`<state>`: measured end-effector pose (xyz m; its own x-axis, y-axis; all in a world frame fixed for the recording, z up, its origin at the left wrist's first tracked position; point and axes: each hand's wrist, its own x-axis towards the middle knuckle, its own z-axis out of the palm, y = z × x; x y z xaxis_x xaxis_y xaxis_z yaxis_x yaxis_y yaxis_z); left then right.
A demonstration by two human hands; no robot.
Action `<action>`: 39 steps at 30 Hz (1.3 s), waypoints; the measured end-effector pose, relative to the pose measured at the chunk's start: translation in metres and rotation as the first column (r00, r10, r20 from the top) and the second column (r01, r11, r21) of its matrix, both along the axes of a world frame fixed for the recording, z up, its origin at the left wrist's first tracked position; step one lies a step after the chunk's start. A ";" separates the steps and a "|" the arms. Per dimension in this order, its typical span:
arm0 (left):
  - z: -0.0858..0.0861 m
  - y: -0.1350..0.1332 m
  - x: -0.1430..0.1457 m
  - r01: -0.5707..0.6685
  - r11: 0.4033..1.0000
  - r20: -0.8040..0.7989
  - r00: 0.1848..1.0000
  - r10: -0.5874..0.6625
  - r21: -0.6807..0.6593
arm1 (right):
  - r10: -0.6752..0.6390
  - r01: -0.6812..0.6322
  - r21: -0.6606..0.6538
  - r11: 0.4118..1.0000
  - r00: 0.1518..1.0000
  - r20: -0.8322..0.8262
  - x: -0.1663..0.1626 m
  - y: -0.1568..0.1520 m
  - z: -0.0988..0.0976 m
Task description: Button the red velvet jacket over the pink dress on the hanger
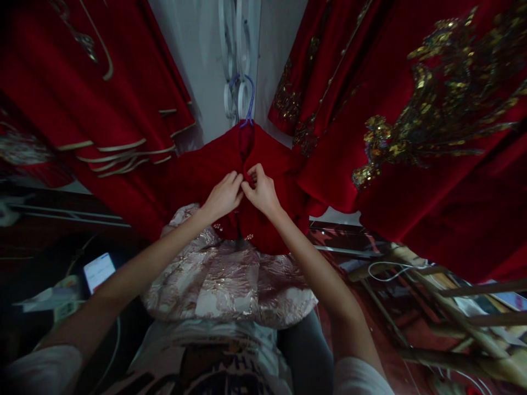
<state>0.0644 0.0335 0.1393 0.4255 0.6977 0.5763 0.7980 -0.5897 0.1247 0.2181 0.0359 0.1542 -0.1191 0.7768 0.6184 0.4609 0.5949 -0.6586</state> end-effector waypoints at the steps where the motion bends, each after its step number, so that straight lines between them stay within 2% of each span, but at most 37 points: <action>1: -0.002 0.001 0.002 0.033 0.999 0.016 0.999 -0.032 -0.020 | 0.011 -0.011 -0.017 1.000 1.000 -0.015 0.001 0.001 -0.001; 5: -0.008 0.008 -0.007 0.149 0.988 0.202 0.970 -0.138 -0.042 | 0.051 -0.060 -0.083 0.995 0.993 -0.105 0.006 0.004 -0.006; 8: -0.013 0.012 -0.015 0.230 0.971 0.419 0.890 -0.180 -0.071 | 0.088 -0.107 -0.105 0.989 0.982 -0.170 0.007 0.005 -0.011; 10: -0.016 0.013 -0.015 0.253 0.963 0.610 0.779 -0.145 -0.095 | 0.143 -0.169 -0.120 0.978 0.968 -0.205 0.006 0.004 -0.014; 12: -0.018 0.014 -0.011 0.254 0.962 0.778 0.623 -0.083 -0.101 | 0.211 -0.246 -0.136 0.960 0.950 -0.229 0.005 0.003 -0.016; 14: -0.019 0.016 -0.006 0.272 0.957 0.871 0.489 -0.047 -0.101 | 0.267 -0.308 -0.142 0.941 0.930 -0.253 0.004 0.000 -0.018; 16: -0.019 0.019 -0.004 0.328 0.936 0.903 0.429 -0.030 -0.125 | 0.288 -0.335 -0.137 0.932 0.916 -0.280 0.005 -0.002 -0.019; 20: -0.021 0.021 -0.006 0.413 0.897 0.892 0.449 -0.051 -0.157 | 0.274 -0.333 -0.146 0.932 0.907 -0.320 0.005 -0.006 -0.021; 29: -0.013 0.013 -0.018 0.390 0.896 0.803 0.592 -0.070 -0.210 | 0.222 -0.274 -0.139 0.952 0.925 -0.308 0.001 -0.006 -0.012; 33: -0.011 0.009 -0.019 0.383 0.902 0.789 0.608 -0.085 -0.198 | 0.202 -0.252 -0.123 0.960 0.926 -0.317 0.001 -0.003 -0.010; 39: -0.012 0.006 -0.019 0.400 0.900 0.752 0.644 -0.143 -0.172 | 0.116 -0.146 -0.094 0.985 0.955 -0.274 0.000 -0.005 -0.009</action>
